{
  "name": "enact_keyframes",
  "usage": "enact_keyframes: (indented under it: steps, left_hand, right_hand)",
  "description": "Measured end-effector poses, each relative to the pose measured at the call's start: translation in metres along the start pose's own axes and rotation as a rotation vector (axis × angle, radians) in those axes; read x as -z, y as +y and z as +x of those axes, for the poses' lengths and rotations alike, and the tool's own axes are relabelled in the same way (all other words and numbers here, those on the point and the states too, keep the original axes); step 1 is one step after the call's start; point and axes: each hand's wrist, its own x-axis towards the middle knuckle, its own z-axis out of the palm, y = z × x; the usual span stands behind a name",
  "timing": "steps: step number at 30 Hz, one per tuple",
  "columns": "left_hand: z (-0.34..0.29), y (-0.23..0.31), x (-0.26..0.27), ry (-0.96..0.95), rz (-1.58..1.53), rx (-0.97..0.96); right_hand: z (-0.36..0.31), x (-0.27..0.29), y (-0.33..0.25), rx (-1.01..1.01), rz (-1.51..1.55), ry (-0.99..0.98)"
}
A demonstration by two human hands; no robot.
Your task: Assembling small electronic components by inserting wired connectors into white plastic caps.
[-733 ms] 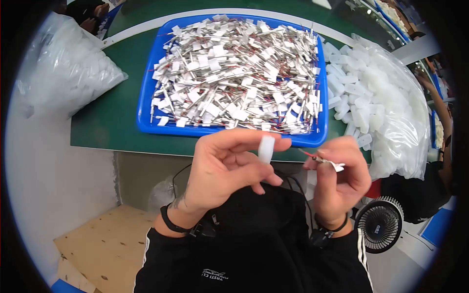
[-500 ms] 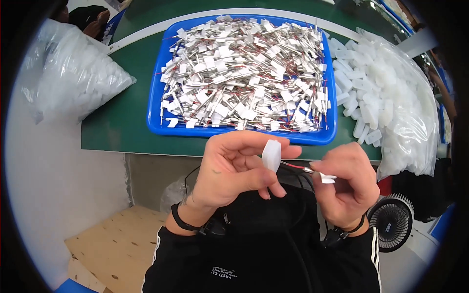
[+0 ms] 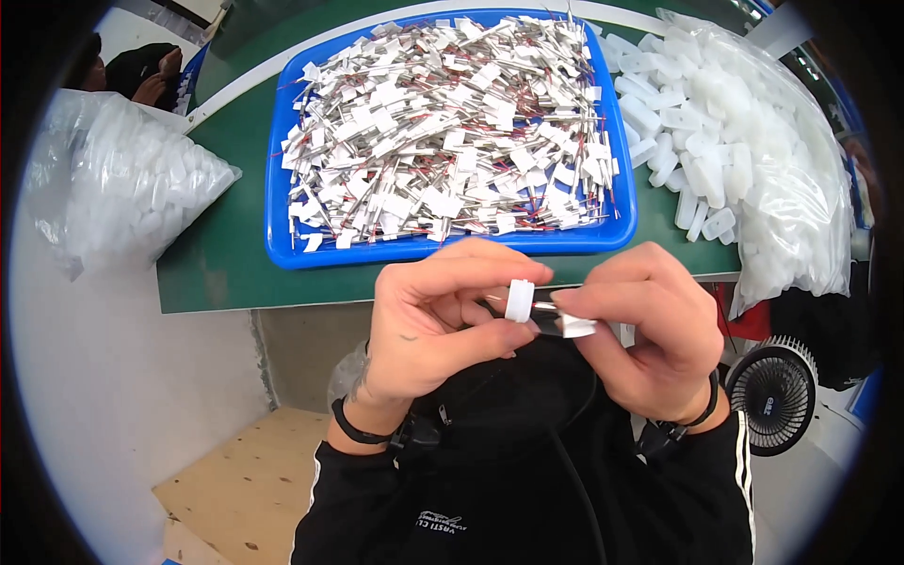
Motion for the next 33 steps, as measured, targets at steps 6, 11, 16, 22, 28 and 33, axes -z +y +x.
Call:
enact_keyframes:
  steps: [6,11,16,22,28,33]
  left_hand:
    - [-0.002,0.005,-0.001,0.045,0.221,-0.038]
    - [0.004,0.009,-0.001,0.083,0.285,0.054]
    - [0.003,0.011,-0.002,0.064,0.271,0.086]
    - [0.007,0.010,-0.007,0.052,0.349,-0.010]
    - [0.013,0.026,-0.015,-0.043,0.380,0.060]
    - [0.011,0.012,-0.017,-0.051,0.464,-0.300]
  right_hand:
    - [-0.006,-0.001,-0.002,-0.008,-0.012,0.004]
    - [-0.007,0.001,0.002,-0.063,0.010,-0.028]
    - [-0.012,-0.004,0.001,-0.039,-0.037,0.028]
    - [-0.022,-0.010,-0.001,0.014,-0.097,0.102]
    - [-0.032,-0.016,0.017,-0.169,0.434,0.135]
    - [-0.041,-0.020,0.021,-0.159,0.548,0.146]
